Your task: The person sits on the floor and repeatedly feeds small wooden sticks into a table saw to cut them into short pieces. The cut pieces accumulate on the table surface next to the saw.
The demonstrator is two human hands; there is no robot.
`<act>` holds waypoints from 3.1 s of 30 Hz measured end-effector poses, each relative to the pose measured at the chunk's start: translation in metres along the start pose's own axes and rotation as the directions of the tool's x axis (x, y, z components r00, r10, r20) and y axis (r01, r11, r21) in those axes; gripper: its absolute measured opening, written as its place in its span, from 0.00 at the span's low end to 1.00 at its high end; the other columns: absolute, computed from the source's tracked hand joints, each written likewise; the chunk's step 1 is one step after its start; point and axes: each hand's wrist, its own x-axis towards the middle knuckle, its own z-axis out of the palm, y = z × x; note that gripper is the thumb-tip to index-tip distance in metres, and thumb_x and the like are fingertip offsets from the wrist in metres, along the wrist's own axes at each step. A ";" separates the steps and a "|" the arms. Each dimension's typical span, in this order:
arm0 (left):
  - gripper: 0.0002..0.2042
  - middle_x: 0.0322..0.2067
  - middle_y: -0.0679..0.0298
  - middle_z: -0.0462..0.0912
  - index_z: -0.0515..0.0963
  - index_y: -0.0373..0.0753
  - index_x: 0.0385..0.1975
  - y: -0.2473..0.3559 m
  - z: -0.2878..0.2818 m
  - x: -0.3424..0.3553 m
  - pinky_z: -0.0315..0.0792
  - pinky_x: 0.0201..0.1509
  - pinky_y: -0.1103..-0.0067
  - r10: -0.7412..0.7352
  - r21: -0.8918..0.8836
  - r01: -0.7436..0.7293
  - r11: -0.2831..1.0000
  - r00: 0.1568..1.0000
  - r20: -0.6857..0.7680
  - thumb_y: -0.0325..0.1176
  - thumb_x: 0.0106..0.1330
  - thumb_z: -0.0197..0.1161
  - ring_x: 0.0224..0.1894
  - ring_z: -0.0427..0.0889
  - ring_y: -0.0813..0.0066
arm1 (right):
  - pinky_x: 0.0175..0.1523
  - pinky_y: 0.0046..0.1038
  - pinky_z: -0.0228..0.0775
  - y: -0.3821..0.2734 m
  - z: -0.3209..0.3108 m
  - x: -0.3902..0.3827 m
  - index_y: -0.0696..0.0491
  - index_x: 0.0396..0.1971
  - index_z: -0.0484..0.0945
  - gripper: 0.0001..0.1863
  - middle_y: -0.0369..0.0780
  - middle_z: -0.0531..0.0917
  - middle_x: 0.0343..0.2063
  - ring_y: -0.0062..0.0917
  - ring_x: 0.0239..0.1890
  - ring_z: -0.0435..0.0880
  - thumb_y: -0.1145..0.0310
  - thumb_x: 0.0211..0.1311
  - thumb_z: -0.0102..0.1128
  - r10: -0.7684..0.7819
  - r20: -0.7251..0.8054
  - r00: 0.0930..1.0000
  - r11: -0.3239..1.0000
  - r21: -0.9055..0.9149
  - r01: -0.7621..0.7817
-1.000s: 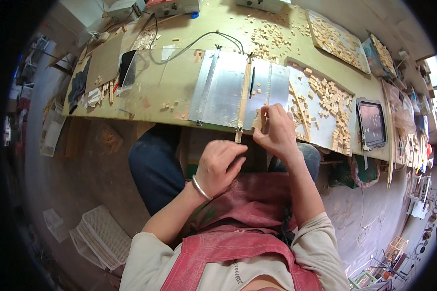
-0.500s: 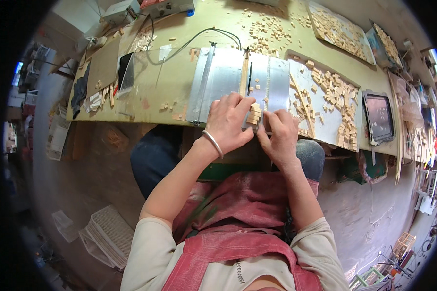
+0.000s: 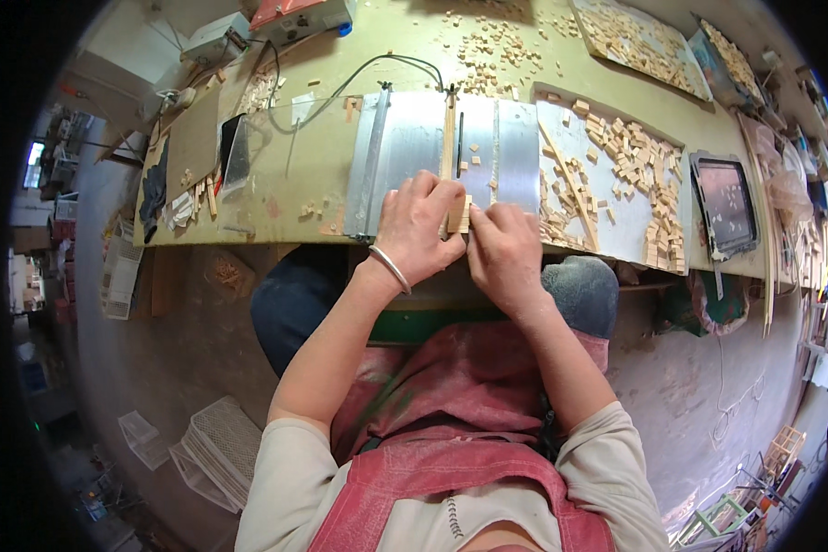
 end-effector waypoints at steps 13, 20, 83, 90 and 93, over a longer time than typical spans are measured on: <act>0.23 0.47 0.57 0.77 0.80 0.45 0.52 -0.006 0.002 -0.003 0.72 0.54 0.58 -0.025 -0.082 0.023 0.996 1.000 -0.014 0.37 0.54 0.72 0.51 0.80 0.49 | 0.54 0.41 0.68 0.002 -0.011 0.007 0.57 0.53 0.85 0.21 0.41 0.80 0.39 0.37 0.46 0.81 0.71 0.58 0.68 -0.016 0.071 0.997 0.999 0.048 0.013; 0.23 0.46 0.57 0.76 0.79 0.46 0.52 -0.006 0.003 -0.005 0.72 0.55 0.59 -0.039 -0.088 0.037 0.995 0.999 -0.019 0.36 0.53 0.72 0.51 0.79 0.49 | 0.51 0.39 0.68 -0.007 -0.009 -0.007 0.55 0.46 0.87 0.17 0.39 0.80 0.35 0.36 0.42 0.82 0.74 0.54 0.70 0.025 -0.006 1.000 0.994 0.110 -0.024; 0.21 0.46 0.55 0.83 0.81 0.40 0.47 -0.057 -0.002 0.087 0.82 0.55 0.64 -0.033 -0.243 0.057 0.968 0.994 0.104 0.36 0.52 0.74 0.48 0.87 0.55 | 0.66 0.40 0.71 0.062 0.006 0.094 0.52 0.57 0.86 0.26 0.43 0.83 0.50 0.40 0.56 0.81 0.63 0.57 0.72 0.152 0.351 0.924 0.957 0.180 -0.226; 0.22 0.44 0.56 0.81 0.80 0.40 0.49 -0.058 -0.005 0.096 0.81 0.55 0.66 -0.039 -0.187 0.066 0.980 0.989 0.141 0.36 0.53 0.74 0.47 0.84 0.58 | 0.62 0.38 0.72 0.069 0.009 0.107 0.54 0.55 0.85 0.25 0.41 0.81 0.47 0.35 0.50 0.81 0.65 0.56 0.72 0.130 0.357 0.925 0.953 0.214 -0.216; 0.23 0.44 0.55 0.81 0.79 0.41 0.49 -0.053 -0.010 0.092 0.80 0.56 0.63 -0.038 -0.140 0.065 0.988 0.982 0.188 0.38 0.53 0.75 0.49 0.84 0.54 | 0.62 0.39 0.70 0.065 0.002 0.107 0.54 0.52 0.85 0.24 0.42 0.81 0.47 0.36 0.50 0.82 0.63 0.54 0.72 0.034 0.334 0.942 0.992 0.106 -0.074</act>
